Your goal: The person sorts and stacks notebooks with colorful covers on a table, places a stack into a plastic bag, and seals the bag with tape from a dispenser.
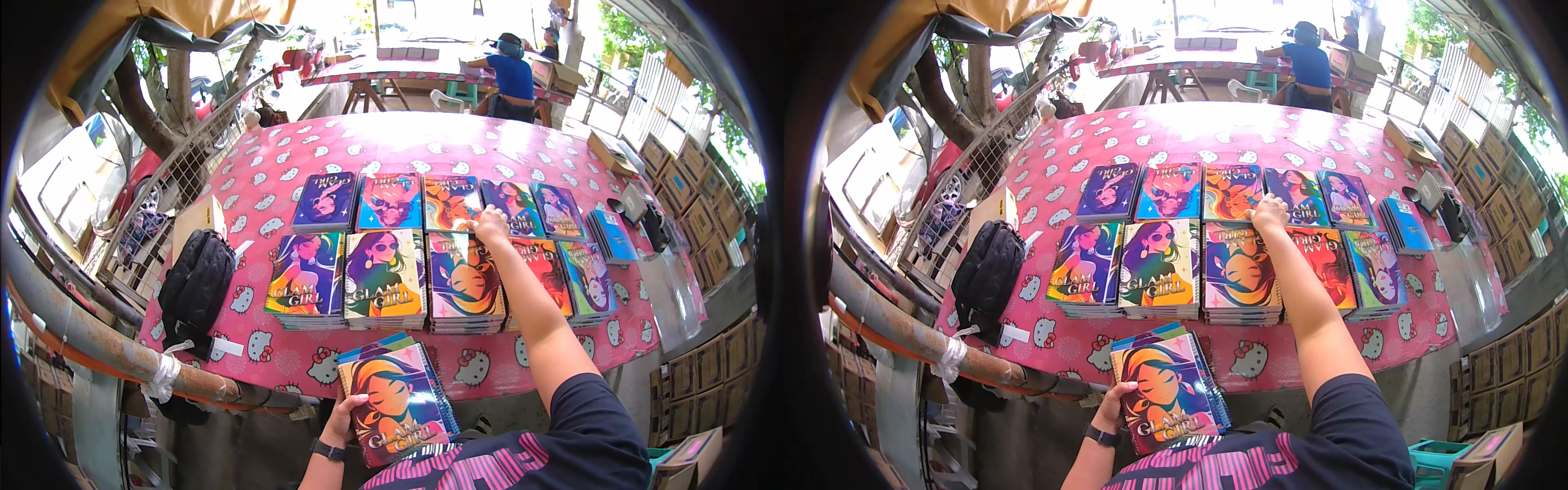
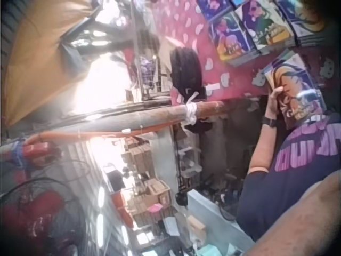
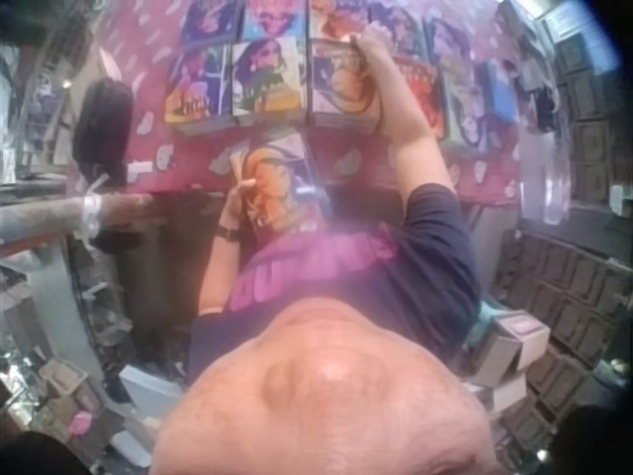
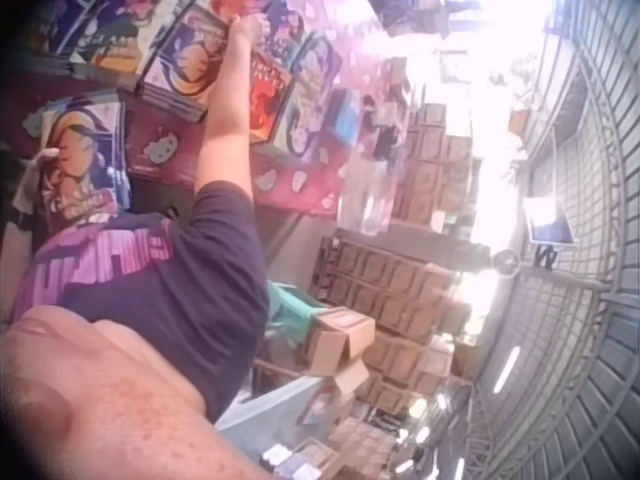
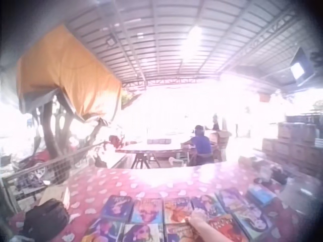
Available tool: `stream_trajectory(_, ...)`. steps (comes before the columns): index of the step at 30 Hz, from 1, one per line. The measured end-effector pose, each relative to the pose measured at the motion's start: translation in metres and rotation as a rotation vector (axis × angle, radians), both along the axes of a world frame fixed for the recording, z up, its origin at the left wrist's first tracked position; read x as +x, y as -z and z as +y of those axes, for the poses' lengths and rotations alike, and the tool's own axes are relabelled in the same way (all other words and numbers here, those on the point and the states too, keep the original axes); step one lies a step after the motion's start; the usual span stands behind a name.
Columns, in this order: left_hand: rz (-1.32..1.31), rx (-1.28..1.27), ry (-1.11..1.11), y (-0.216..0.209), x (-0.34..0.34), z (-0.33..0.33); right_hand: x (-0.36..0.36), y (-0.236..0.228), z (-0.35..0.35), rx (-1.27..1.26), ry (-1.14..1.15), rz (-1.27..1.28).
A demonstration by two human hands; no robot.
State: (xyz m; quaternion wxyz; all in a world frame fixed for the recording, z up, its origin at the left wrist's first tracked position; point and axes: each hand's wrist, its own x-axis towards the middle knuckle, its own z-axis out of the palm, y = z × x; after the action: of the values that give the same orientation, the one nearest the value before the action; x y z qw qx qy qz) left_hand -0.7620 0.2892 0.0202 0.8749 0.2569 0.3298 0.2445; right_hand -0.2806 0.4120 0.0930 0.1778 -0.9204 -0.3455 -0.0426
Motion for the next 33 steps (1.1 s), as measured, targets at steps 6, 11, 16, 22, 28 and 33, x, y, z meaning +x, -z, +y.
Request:
stream_trajectory(6,-0.039,0.01,0.044,-0.001,0.009,0.003,0.056,-0.008,0.006,0.29,-0.032,0.311)
stream_trajectory(11,-0.011,0.0,-0.038,0.005,0.006,0.006,-0.022,-0.072,-0.043,1.085,-0.348,0.628)
stream_trajectory(16,-0.121,0.006,-0.021,-0.013,0.004,0.002,-0.13,-0.077,-0.162,1.04,-0.515,1.275)
stream_trajectory(22,-0.144,-0.025,0.007,0.002,-0.013,0.001,-0.189,-0.036,-0.217,-0.014,-0.605,0.706)
stream_trajectory(28,0.069,-0.013,0.023,-0.006,-0.003,0.005,-0.139,0.001,-0.15,-0.052,-0.644,-0.063)
stream_trajectory(33,-0.042,0.002,0.126,-0.015,-0.007,0.01,-0.153,-0.023,-0.097,0.044,-0.729,-0.054)
